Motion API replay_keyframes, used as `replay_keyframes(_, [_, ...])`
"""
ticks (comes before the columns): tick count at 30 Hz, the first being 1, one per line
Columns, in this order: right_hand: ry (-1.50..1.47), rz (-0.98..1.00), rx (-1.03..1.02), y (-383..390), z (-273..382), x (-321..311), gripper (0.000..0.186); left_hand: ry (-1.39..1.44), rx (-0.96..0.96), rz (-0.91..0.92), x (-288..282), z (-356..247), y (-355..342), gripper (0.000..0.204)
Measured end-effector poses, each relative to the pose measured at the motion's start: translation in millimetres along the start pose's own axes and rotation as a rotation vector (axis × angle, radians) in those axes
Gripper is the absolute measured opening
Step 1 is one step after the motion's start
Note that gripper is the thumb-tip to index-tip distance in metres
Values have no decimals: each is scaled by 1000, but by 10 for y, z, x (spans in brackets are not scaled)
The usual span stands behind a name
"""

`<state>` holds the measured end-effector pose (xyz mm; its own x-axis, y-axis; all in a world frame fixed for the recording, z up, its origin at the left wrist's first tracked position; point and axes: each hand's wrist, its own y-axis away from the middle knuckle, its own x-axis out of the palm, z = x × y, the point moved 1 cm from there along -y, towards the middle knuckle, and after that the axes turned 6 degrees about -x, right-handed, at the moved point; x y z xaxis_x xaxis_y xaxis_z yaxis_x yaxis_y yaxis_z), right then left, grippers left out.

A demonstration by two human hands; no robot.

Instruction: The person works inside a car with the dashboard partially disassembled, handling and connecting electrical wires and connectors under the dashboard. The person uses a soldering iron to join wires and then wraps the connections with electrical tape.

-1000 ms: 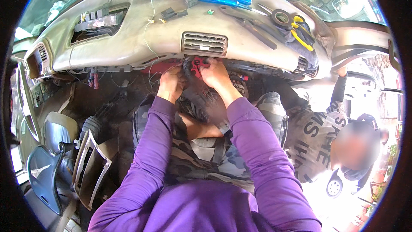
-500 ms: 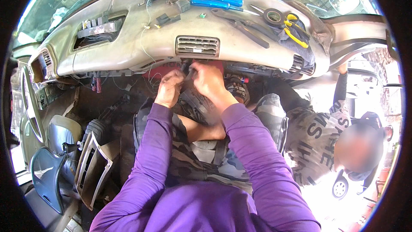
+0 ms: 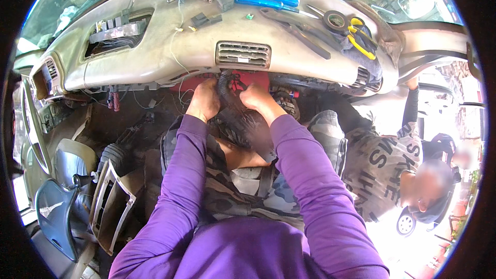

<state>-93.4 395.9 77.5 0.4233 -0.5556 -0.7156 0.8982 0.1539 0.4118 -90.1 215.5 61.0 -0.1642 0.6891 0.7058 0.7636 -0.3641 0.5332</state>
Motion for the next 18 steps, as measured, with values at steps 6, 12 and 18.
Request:
replay_keyframes(6, [291,-67,110,340,237,-260,40,-77,158,-160,37,34,141,23])
replay_keyframes(12, [183,-152,-134,420,259,-352,38,-48,373,-144,-121,165,156,14])
replay_keyframes(18, [27,-302,-509,507,424,-355,38,-534,277,41,187,65,501,9])
